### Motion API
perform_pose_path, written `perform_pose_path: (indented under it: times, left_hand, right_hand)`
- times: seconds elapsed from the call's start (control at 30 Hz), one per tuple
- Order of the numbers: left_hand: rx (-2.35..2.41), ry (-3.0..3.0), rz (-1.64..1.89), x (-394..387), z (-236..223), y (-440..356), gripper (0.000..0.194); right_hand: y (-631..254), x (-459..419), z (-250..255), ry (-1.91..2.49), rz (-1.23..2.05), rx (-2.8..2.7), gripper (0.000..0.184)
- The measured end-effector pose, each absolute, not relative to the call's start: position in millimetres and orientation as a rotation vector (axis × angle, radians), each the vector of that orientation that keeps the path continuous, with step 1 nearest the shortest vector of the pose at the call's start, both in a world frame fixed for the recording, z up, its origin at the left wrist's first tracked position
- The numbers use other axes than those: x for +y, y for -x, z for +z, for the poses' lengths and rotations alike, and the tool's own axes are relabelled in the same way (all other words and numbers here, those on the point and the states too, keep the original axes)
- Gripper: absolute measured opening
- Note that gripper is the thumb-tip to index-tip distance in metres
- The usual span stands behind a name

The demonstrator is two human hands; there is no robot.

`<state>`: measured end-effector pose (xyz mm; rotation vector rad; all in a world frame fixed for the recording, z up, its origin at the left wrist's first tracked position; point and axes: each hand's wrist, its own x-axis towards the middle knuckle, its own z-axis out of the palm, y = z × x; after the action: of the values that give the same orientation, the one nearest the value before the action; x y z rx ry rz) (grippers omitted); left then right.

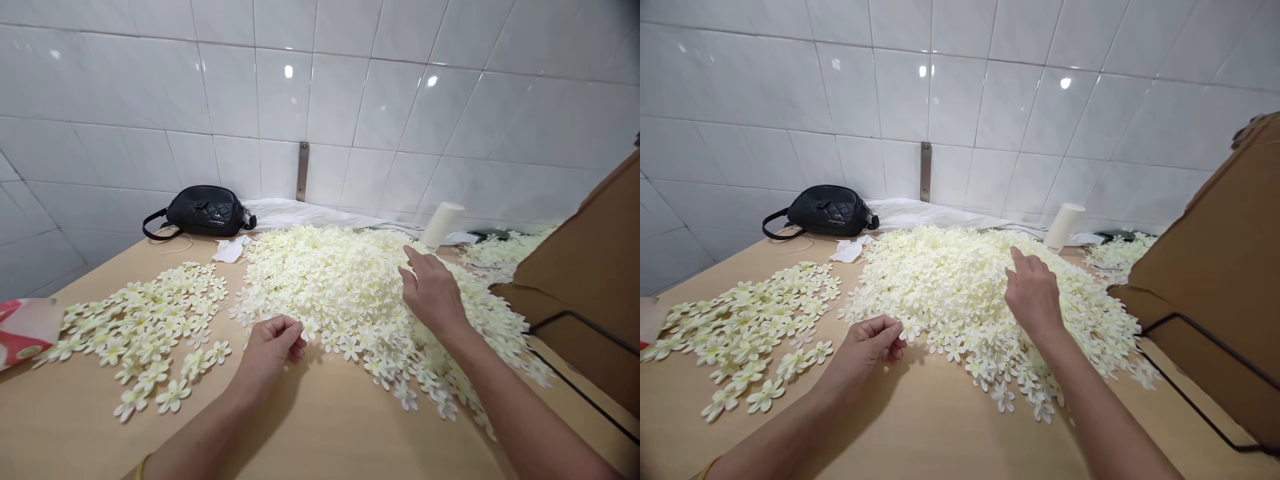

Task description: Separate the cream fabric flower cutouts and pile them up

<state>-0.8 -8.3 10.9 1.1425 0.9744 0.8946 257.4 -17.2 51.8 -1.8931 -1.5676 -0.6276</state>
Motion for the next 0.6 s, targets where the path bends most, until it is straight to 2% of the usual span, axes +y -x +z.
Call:
perform_pose_path:
  times: [0.07, 0.17, 0.3, 0.6]
  left_hand:
    - [0.986, -1.150, 0.913, -9, 10, 0, 0.023]
    - [0.959, -1.183, 0.936, -9, 7, 0, 0.023]
    - [0.910, -1.162, 0.946, -8, 1, -1, 0.022]
    - [0.747, -0.943, 0.849, -9, -5, 0, 0.019]
  right_hand:
    - [-230, -25, 48, 1.726, -0.530, -1.639, 0.034]
    - [-178, -39, 41, 1.456, -0.194, -1.788, 0.020]
    - [-135, -50, 26, 1.373, 0.144, -1.942, 0.020]
    - [-132, -50, 4, 1.425, 0.326, -1.826, 0.023]
